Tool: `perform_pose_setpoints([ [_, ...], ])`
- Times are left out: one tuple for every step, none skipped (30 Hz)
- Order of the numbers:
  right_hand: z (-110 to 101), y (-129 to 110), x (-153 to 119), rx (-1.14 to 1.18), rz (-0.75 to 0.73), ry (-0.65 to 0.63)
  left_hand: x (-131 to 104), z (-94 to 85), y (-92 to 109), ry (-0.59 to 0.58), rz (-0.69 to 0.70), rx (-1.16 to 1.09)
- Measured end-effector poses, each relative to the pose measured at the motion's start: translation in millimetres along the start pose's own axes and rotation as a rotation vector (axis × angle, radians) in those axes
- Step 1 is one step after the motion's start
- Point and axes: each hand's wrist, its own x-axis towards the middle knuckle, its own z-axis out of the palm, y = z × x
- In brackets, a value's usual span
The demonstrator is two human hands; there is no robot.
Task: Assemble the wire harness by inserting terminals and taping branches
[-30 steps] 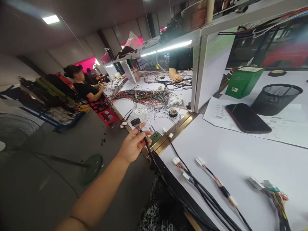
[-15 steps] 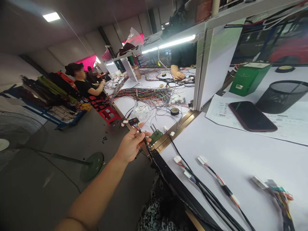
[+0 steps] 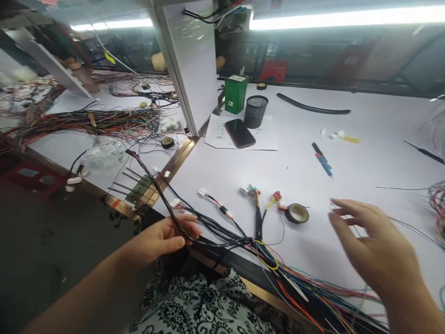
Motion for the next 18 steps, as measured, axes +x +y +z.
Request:
perform_pose_setpoints([
  [2, -15, -6, 0.058, -0.021, -0.035, 6, 8.5, -3, -0.056, -0.044, 0.022],
  [5, -30, -13, 0.126, -0.079, -0.094, 13, 16.4, -5, -0.092, -0.075, 0.037],
  [8, -44, -19, 0.194, -0.130, -0.149, 21, 23.5, -5, -0.106, -0.090, 0.048],
  [12, -55, -24, 0.248, -0.195, -0.194, 29, 29.8, -5, -0.101, -0.085, 0.061],
  [16, -64, -29, 0.275, -0.260, -0.246, 37, 35.4, -3, -0.086, -0.063, 0.074],
  [21, -71, -32, 0.287, -0.318, -0.294, 46, 40.3, 0, -0.065, -0.028, 0.089],
  [27, -76, -35, 0.281, -0.366, -0.340, 55, 44.8, 2, -0.046, 0.014, 0.113],
  [33, -79, -36, 0.265, -0.400, -0.386, 64, 49.1, 5, -0.030, 0.063, 0.158],
  [38, -81, -37, 0.245, -0.417, -0.422, 71, 53.3, 7, -0.021, 0.117, 0.228],
  [43, -82, -38, 0.221, -0.416, -0.447, 78, 57.5, 8, -0.027, 0.172, 0.324],
  [47, -83, -37, 0.199, -0.403, -0.465, 84, 61.7, 8, -0.049, 0.224, 0.439],
  [51, -84, -37, 0.182, -0.382, -0.482, 89, 65.7, 7, -0.084, 0.270, 0.559],
  [53, -85, -36, 0.174, -0.360, -0.506, 92, 69.4, 6, -0.125, 0.303, 0.670],
  [55, -85, -34, 0.180, -0.341, -0.530, 94, 72.4, 4, -0.163, 0.323, 0.756],
  [55, -86, -32, 0.197, -0.327, -0.556, 96, 74.7, 2, -0.188, 0.331, 0.813],
  [55, -86, -30, 0.220, -0.318, -0.583, 97, 76.1, 0, -0.197, 0.335, 0.845],
  [55, -86, -27, 0.241, -0.309, -0.603, 97, 76.6, -2, -0.198, 0.338, 0.862],
  [54, -86, -25, 0.253, -0.294, -0.618, 98, 76.6, -4, -0.192, 0.341, 0.872],
])
